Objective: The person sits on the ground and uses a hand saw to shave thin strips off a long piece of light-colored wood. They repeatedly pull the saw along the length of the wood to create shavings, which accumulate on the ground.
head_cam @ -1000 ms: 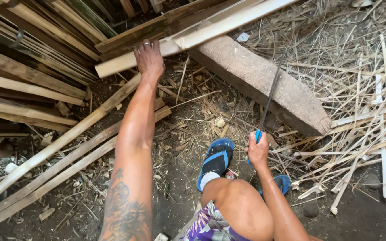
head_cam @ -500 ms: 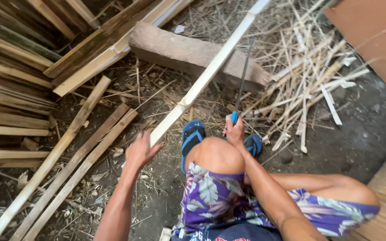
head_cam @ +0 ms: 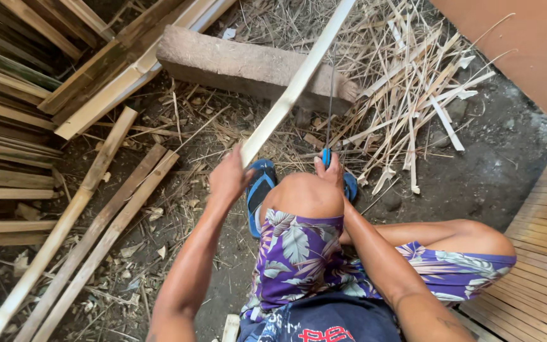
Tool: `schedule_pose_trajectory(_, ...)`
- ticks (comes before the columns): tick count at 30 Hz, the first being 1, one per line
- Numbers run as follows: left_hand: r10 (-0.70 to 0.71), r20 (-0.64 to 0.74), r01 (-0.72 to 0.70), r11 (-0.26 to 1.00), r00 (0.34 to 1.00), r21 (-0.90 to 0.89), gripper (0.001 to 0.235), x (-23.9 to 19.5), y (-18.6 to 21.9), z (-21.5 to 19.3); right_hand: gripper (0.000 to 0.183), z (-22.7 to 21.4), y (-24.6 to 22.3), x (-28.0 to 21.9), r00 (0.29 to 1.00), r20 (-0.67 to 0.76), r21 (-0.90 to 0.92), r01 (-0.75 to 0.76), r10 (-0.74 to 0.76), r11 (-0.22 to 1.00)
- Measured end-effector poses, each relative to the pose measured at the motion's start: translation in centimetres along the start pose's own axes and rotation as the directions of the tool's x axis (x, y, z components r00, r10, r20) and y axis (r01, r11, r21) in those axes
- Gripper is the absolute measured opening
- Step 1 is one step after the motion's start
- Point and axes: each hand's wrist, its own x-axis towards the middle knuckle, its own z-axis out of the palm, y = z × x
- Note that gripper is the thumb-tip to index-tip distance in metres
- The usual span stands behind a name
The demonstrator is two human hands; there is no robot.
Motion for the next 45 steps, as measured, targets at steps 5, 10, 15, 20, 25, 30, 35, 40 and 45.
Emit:
schedule_pose_trajectory(5, 0.147, -0.064, -0.146, 0.989, 0.987, 0.024, 0.079, 2.4, 2.4, -0.8, 0.044, -5.3, -4.2, 1.6, 0.972, 0.147, -0.057, -0.179, 0.185, 0.982)
schedule_pose_trajectory(10, 0.033, -0.049, -0.029, 0.997, 0.998, 0.074, 0.071, -0.7, 0.3, 0.1, 0.04, -8.1, -8.3, 4.8, 0.948, 0.304, -0.28, -0.005, 0.094, 0.96)
schedule_pose_trajectory(15, -0.095, 0.019, 0.094, 0.995, 0.995, 0.036, 0.056, -0.5, -0.1, 0.4, 0.044, -6.1, -11.3, 6.0, 0.88, 0.468, -0.35, 0.103, 0.078, 0.931)
schedule_pose_trajectory(20, -0.132, 0.036, 0.13, 0.99, 0.991, 0.048, 0.04, 0.1, -0.3, 0.9, 0.047, -3.8, -12.5, 4.8, 0.656, 0.742, -0.23, 0.44, -0.136, 0.868)
schedule_pose_trajectory(25, -0.106, 0.003, 0.106, 0.994, 0.994, 0.031, 0.041, 0.1, 0.1, 0.5, 0.054, -3.1, -11.2, 6.7, 0.675, 0.729, -0.362, 0.517, -0.11, 0.776)
schedule_pose_trajectory(30, -0.086, 0.016, 0.085, 0.996, 0.996, 0.016, 0.042, -0.1, 0.7, -0.4, 0.053, -4.2, -9.0, 9.3, 0.801, 0.589, -0.452, 0.439, -0.111, 0.777)
schedule_pose_trajectory(35, -0.08, 0.018, 0.079, 0.996, 0.997, 0.035, 0.045, 0.8, 1.2, 0.2, 0.05, -5.9, -10.0, 10.9, 0.794, 0.59, -0.535, 0.25, 0.145, 0.807)
schedule_pose_trajectory(40, -0.05, 0.038, 0.049, 0.998, 0.998, 0.035, 0.052, -0.1, 0.5, 0.7, 0.053, -6.1, -11.1, 11.2, 0.703, 0.7, -0.462, 0.58, -0.126, 0.67)
schedule_pose_trajectory(45, -0.116, 0.059, 0.113, 0.992, 0.992, 0.053, 0.042, -0.3, 0.6, 0.3, 0.048, -5.2, -11.8, 12.0, 0.777, 0.59, -0.526, 0.165, 0.218, 0.834)
